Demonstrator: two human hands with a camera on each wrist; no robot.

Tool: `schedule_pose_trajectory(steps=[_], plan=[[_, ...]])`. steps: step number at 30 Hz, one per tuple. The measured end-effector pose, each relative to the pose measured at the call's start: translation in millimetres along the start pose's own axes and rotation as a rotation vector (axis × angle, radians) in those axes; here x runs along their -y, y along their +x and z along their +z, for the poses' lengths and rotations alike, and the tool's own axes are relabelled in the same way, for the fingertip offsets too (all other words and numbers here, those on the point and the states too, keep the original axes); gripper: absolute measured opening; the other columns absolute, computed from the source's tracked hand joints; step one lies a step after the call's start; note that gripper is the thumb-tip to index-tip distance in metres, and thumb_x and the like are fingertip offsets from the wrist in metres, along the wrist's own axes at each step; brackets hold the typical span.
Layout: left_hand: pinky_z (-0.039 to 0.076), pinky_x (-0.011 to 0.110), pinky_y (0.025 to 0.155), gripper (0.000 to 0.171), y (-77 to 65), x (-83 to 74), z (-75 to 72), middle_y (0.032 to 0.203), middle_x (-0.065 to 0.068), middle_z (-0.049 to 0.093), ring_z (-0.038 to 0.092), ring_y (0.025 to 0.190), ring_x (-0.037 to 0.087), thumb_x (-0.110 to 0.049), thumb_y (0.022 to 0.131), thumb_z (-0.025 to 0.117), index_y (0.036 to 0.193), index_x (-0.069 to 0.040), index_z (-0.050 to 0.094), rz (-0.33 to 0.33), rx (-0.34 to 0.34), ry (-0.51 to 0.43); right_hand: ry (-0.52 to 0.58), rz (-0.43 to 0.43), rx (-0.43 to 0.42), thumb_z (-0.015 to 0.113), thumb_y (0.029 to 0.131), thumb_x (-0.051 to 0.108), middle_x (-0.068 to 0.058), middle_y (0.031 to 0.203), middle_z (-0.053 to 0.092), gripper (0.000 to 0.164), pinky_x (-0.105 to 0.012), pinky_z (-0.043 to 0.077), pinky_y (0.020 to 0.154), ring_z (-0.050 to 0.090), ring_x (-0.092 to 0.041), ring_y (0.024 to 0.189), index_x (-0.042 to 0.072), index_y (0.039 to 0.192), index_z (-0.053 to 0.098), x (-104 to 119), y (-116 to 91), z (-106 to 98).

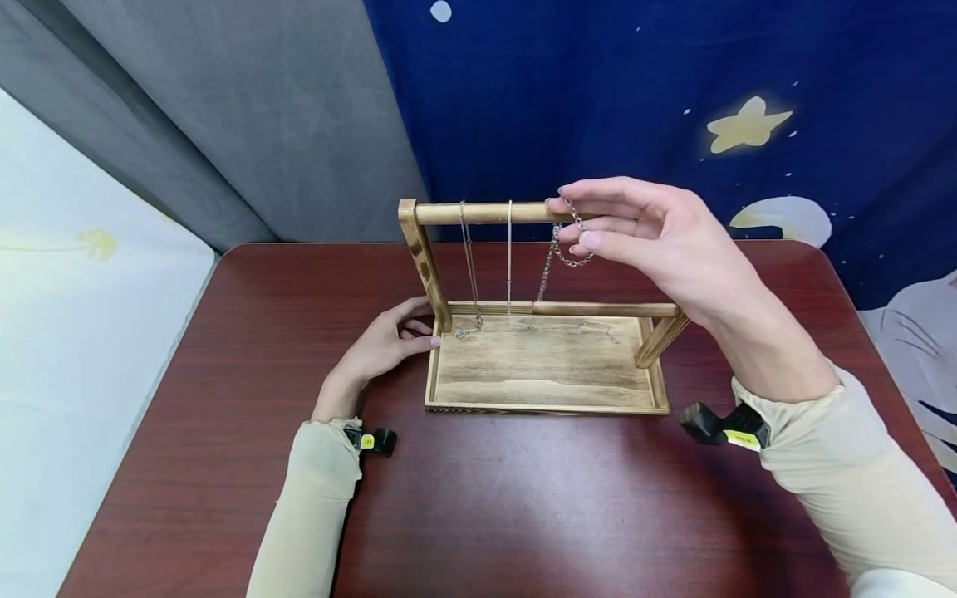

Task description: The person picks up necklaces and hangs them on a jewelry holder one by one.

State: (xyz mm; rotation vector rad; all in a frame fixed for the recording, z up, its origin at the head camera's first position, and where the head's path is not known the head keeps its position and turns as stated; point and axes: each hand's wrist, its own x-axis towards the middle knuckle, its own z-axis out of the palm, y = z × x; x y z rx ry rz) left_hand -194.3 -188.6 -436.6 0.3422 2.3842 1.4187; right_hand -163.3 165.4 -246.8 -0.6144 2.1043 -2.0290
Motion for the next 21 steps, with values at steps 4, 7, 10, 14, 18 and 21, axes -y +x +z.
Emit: schedule_pose_trajectory(steps=[4, 7, 10, 14, 18, 21], plan=[[0.048, 0.028, 0.082, 0.066, 0.6, 0.7, 0.5, 0.14, 0.008, 0.054, 0.06, 0.107, 0.024, -0.016, 0.092, 0.074, 0.15, -0.013, 0.043, 0.007, -0.003, 0.003, 0.031, 0.015, 0.013, 0.068, 0.093, 0.003, -0.016, 0.13, 0.063, 0.041, -0.027, 0.051, 0.092, 0.067, -0.024, 0.109, 0.002, 0.133, 0.06, -1, 2, 3], [0.047, 0.028, 0.084, 0.066, 0.6, 0.6, 0.7, 0.141, 0.008, 0.054, 0.06, 0.108, 0.024, -0.016, 0.092, 0.073, 0.15, -0.012, 0.043, 0.015, -0.006, 0.01, 0.063, 0.023, 0.025, 0.067, 0.093, 0.001, -0.019, 0.125, 0.065, 0.04, -0.029, 0.051, 0.093, 0.066, -0.026, 0.111, -0.001, 0.133, 0.059, -3, 4, 5], [0.047, 0.029, 0.085, 0.066, 0.9, 0.5, 0.4, 0.142, 0.008, 0.053, 0.06, 0.109, 0.024, -0.015, 0.093, 0.073, 0.15, -0.012, 0.042, 0.012, -0.007, 0.011, 0.076, 0.032, 0.035, 0.067, 0.094, 0.002, -0.021, 0.121, 0.067, 0.039, -0.03, 0.051, 0.093, 0.066, -0.028, 0.111, -0.003, 0.132, 0.059, -5, 5, 7], [0.047, 0.031, 0.085, 0.066, 1.0, 1.0, 0.0, 0.142, 0.007, 0.053, 0.06, 0.109, 0.024, -0.016, 0.093, 0.072, 0.151, -0.012, 0.042, 0.007, -0.008, 0.01, 0.035, 0.043, 0.04, 0.067, 0.095, 0.006, -0.02, 0.122, 0.067, 0.039, -0.029, 0.05, 0.095, 0.066, -0.027, 0.112, 0.0, 0.133, 0.059, -7, 5, 9], [0.048, 0.03, 0.083, 0.066, 0.7, 1.3, 0.0, 0.141, 0.007, 0.054, 0.06, 0.107, 0.023, -0.016, 0.092, 0.073, 0.151, -0.013, 0.042, 0.005, -0.007, 0.007, 0.032, 0.05, 0.04, 0.066, 0.096, 0.007, -0.022, 0.126, 0.064, 0.039, -0.029, 0.05, 0.096, 0.065, -0.026, 0.115, 0.001, 0.134, 0.057, -10, 4, 10], [0.048, 0.028, 0.082, 0.066, 0.3, 1.1, 0.1, 0.14, 0.007, 0.054, 0.06, 0.107, 0.023, -0.016, 0.092, 0.073, 0.151, -0.013, 0.042, 0.008, -0.004, -0.006, 0.043, 0.052, 0.037, 0.065, 0.096, 0.007, -0.019, 0.129, 0.063, 0.04, -0.03, 0.05, 0.096, 0.064, -0.027, 0.117, 0.001, 0.134, 0.055, -14, 2, 12]])
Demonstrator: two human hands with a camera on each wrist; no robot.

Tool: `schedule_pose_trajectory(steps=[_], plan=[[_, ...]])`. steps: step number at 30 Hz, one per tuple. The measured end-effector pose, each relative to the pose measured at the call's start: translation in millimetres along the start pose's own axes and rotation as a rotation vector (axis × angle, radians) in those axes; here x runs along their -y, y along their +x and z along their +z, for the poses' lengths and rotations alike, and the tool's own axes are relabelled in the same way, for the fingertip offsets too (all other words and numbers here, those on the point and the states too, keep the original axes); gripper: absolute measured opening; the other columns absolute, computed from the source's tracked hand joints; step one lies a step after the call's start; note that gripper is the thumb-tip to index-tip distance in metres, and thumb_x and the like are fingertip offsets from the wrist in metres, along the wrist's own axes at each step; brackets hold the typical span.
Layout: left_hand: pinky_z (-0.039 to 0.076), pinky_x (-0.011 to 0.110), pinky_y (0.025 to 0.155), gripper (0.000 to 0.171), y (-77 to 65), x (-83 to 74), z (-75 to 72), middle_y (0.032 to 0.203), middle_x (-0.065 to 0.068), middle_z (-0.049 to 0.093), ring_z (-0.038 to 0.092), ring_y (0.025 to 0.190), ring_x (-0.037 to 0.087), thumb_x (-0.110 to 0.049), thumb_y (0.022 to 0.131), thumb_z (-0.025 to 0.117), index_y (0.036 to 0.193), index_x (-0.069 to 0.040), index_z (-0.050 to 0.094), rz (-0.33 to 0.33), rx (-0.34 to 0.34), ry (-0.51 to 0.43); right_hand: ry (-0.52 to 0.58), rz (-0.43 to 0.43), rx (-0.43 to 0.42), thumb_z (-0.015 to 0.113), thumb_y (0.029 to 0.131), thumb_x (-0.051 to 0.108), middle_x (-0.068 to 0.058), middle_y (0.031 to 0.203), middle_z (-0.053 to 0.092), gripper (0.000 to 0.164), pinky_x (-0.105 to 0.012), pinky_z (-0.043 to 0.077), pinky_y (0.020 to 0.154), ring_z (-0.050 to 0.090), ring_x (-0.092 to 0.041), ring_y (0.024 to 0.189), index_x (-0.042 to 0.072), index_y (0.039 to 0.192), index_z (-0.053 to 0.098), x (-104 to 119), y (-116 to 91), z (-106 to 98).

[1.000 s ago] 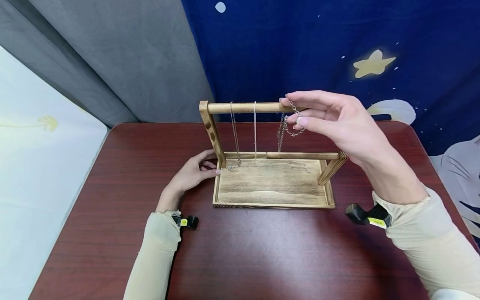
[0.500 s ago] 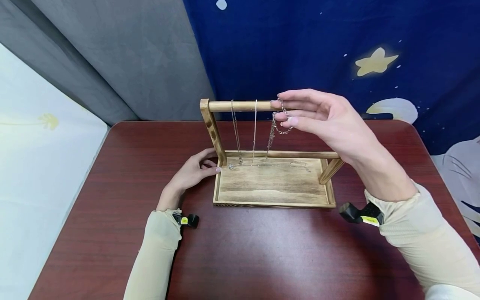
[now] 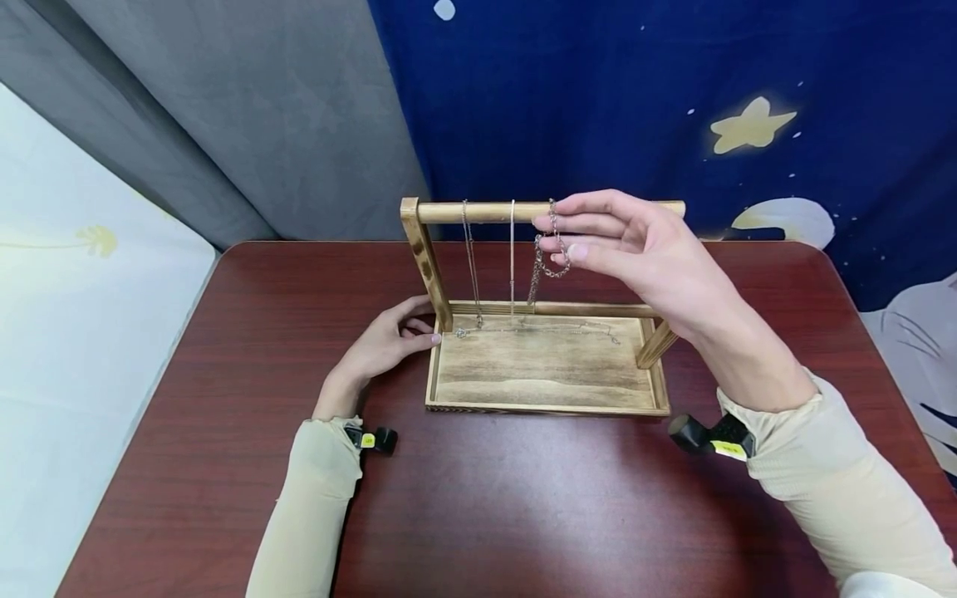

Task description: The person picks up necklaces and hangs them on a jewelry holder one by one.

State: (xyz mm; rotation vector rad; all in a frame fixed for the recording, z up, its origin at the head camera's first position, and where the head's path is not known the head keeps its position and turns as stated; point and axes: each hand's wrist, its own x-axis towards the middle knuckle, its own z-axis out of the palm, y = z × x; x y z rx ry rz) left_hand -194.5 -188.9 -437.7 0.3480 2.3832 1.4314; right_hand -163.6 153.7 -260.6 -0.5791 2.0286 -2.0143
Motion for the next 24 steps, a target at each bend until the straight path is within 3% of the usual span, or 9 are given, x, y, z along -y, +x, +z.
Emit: schedule_pose_trajectory(steps=[6, 24], plan=[[0.047, 0.025, 0.081, 0.067, -1.5, -1.3, -0.1, 0.141, 0.008, 0.054, 0.059, 0.107, 0.024, -0.016, 0.092, 0.074, 0.151, -0.013, 0.042, 0.006, 0.005, -0.017, 0.004, 0.004, -0.002, 0.065, 0.096, 0.005, -0.013, 0.132, 0.063, 0.042, -0.029, 0.049, 0.097, 0.063, -0.025, 0.118, 0.002, 0.138, 0.057, -6, -3, 2], [0.047, 0.025, 0.08, 0.065, -1.7, -3.3, 1.0, 0.14, 0.007, 0.054, 0.059, 0.106, 0.024, -0.013, 0.092, 0.073, 0.149, -0.013, 0.044, 0.009, 0.0, -0.014, -0.047, 0.025, 0.009, 0.063, 0.097, 0.005, -0.014, 0.137, 0.059, 0.04, -0.03, 0.05, 0.095, 0.063, -0.024, 0.118, 0.003, 0.137, 0.058, -23, -5, 1]])
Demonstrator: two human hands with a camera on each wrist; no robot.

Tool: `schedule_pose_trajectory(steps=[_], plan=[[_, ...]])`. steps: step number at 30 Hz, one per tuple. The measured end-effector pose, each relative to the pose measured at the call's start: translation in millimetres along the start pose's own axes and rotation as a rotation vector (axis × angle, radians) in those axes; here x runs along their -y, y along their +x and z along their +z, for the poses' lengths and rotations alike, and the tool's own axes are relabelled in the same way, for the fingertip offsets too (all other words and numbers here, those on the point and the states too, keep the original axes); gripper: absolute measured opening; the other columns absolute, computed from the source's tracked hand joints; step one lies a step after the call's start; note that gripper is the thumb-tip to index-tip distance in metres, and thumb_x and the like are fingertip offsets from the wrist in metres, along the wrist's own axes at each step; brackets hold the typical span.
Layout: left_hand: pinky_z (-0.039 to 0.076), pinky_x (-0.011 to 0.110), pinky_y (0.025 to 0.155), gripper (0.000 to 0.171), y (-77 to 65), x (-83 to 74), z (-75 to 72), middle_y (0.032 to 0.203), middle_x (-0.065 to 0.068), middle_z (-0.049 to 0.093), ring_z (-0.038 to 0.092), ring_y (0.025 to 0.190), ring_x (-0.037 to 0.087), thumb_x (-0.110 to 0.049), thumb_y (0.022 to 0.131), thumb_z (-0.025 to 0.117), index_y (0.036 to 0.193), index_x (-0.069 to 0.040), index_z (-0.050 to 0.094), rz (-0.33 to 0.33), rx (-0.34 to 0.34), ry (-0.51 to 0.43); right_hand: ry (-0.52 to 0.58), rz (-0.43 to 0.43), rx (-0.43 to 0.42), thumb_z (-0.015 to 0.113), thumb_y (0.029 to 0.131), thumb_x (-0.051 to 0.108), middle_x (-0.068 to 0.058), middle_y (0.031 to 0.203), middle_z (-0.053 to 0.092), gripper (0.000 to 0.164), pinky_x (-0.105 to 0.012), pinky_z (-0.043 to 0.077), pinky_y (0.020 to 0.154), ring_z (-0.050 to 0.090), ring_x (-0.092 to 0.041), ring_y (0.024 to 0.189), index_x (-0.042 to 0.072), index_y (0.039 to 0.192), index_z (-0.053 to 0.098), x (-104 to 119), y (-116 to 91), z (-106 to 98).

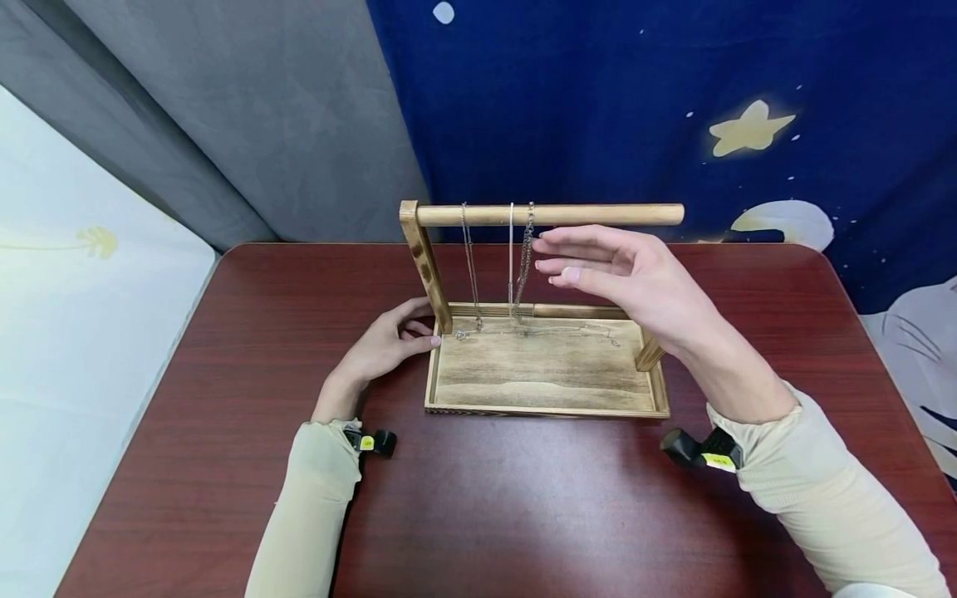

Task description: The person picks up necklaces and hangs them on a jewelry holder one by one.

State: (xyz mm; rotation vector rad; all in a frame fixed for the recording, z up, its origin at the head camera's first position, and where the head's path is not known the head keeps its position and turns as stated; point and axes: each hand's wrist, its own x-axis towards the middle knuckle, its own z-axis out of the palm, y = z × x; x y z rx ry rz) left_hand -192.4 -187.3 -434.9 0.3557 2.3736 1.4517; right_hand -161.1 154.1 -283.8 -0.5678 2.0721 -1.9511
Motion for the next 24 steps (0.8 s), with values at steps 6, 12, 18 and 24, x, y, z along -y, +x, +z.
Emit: schedule_pose_trajectory(steps=[6, 12, 18, 24], plan=[[0.047, 0.025, 0.08, 0.066, 1.4, 2.8, -0.6, 0.141, 0.007, 0.053, 0.059, 0.107, 0.024, -0.015, 0.092, 0.073, 0.15, -0.013, 0.042, -0.004, 0.004, 0.003, -0.008, -0.003, 0.0, 0.063, 0.098, 0.005, -0.012, 0.135, 0.061, 0.038, -0.033, 0.051, 0.094, 0.063, -0.026, 0.118, 0.003, 0.136, 0.059, -3, -2, -3], [0.048, 0.026, 0.081, 0.067, 1.5, 3.5, -0.9, 0.142, 0.008, 0.053, 0.059, 0.109, 0.025, -0.014, 0.092, 0.073, 0.151, -0.012, 0.041, -0.004, 0.004, 0.009, 0.007, -0.018, 0.005, 0.062, 0.098, 0.004, -0.014, 0.134, 0.062, 0.036, -0.038, 0.052, 0.093, 0.063, -0.029, 0.117, 0.0, 0.134, 0.06, -7, -5, -7], [0.047, 0.026, 0.082, 0.067, 1.1, 2.7, -0.3, 0.143, 0.008, 0.052, 0.059, 0.109, 0.025, -0.014, 0.093, 0.072, 0.151, -0.012, 0.041, -0.004, 0.003, 0.014, 0.006, -0.012, -0.003, 0.062, 0.098, 0.005, -0.015, 0.134, 0.061, 0.036, -0.037, 0.053, 0.092, 0.063, -0.027, 0.116, 0.0, 0.133, 0.059, -10, -9, -13], [0.048, 0.026, 0.082, 0.067, 1.4, 2.5, -0.1, 0.143, 0.008, 0.052, 0.059, 0.11, 0.025, -0.014, 0.092, 0.073, 0.151, -0.011, 0.04, -0.005, 0.001, 0.019, 0.001, -0.001, -0.019, 0.063, 0.097, 0.003, -0.014, 0.134, 0.062, 0.036, -0.035, 0.053, 0.09, 0.064, -0.026, 0.115, 0.0, 0.133, 0.06, -12, -12, -17]])
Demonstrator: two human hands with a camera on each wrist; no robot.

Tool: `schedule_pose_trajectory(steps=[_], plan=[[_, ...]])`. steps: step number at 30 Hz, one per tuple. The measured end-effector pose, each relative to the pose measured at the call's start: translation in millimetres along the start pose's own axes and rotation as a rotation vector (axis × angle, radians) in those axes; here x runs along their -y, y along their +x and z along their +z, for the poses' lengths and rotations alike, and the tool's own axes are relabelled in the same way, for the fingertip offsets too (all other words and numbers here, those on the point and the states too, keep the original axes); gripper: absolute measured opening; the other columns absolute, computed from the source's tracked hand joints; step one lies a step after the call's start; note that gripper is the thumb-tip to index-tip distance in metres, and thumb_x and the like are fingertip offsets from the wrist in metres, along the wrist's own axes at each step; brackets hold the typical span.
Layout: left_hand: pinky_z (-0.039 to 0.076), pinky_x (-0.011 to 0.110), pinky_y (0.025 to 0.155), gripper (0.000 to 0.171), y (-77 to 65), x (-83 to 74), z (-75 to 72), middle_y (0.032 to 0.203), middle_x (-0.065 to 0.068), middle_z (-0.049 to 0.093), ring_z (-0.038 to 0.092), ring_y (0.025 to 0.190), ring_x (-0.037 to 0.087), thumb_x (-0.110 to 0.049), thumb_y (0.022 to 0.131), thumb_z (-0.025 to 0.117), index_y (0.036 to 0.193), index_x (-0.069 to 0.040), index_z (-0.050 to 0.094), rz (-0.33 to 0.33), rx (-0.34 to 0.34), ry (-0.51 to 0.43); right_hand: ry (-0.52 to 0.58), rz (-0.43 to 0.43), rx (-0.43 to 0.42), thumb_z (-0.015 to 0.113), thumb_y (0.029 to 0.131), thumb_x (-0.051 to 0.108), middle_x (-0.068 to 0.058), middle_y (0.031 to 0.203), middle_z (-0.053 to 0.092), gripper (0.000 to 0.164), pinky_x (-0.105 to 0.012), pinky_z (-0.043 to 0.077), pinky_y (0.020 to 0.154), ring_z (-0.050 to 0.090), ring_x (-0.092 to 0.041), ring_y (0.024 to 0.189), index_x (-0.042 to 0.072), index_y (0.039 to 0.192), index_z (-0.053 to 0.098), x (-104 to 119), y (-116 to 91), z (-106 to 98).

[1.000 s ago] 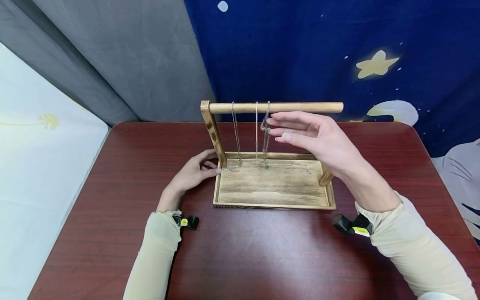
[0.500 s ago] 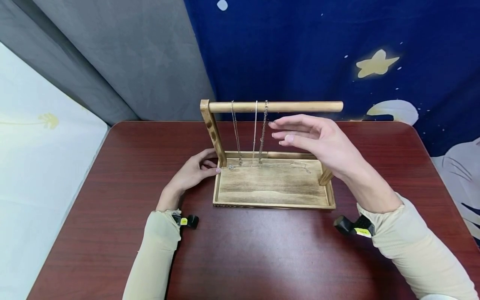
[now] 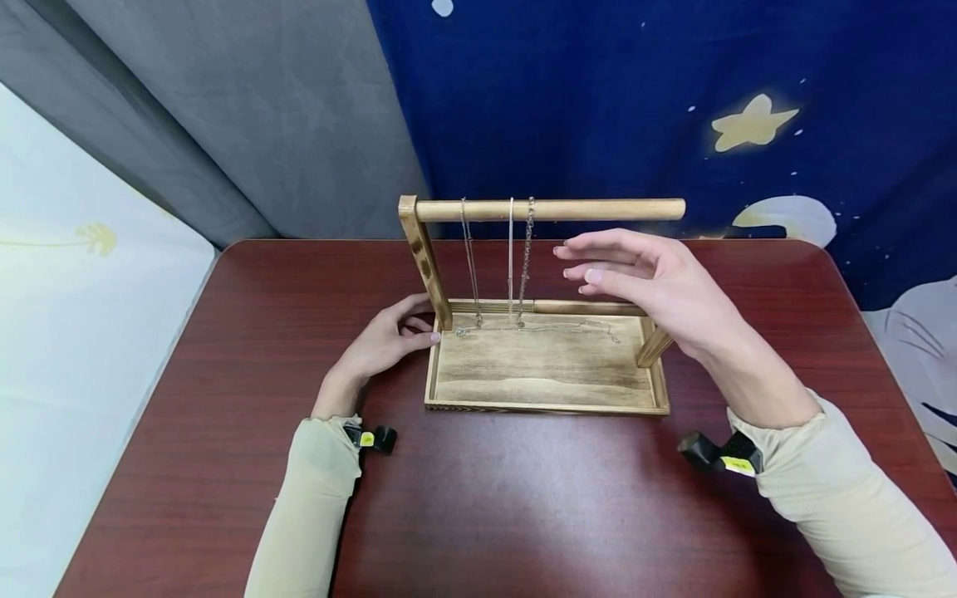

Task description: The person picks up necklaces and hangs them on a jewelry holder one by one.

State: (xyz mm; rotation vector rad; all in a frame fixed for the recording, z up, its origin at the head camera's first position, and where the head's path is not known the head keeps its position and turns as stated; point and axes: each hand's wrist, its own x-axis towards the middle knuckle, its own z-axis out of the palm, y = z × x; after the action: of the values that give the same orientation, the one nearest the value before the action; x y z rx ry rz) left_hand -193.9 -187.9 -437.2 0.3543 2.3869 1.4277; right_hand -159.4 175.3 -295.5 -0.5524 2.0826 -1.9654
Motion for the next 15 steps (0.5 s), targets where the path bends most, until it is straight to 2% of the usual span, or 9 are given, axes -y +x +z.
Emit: schedule_pose_trajectory(steps=[7, 15], plan=[[0.048, 0.027, 0.082, 0.067, 0.7, 0.1, -0.1, 0.143, 0.008, 0.052, 0.059, 0.109, 0.025, -0.015, 0.092, 0.073, 0.151, -0.012, 0.04, -0.004, 0.005, -0.003, -0.052, 0.03, -0.017, 0.065, 0.097, 0.008, -0.013, 0.129, 0.065, 0.035, -0.034, 0.054, 0.089, 0.066, -0.024, 0.112, 0.004, 0.131, 0.063, 0.3, -3.2, -2.9], [0.048, 0.028, 0.083, 0.067, 1.2, 1.2, -0.3, 0.143, 0.008, 0.052, 0.06, 0.109, 0.025, -0.015, 0.092, 0.073, 0.151, -0.012, 0.041, 0.004, 0.005, -0.005, -0.073, 0.019, -0.027, 0.065, 0.097, 0.007, -0.014, 0.128, 0.065, 0.034, -0.032, 0.054, 0.087, 0.067, -0.024, 0.108, 0.004, 0.131, 0.063, -2.1, -9.0, -8.6]])
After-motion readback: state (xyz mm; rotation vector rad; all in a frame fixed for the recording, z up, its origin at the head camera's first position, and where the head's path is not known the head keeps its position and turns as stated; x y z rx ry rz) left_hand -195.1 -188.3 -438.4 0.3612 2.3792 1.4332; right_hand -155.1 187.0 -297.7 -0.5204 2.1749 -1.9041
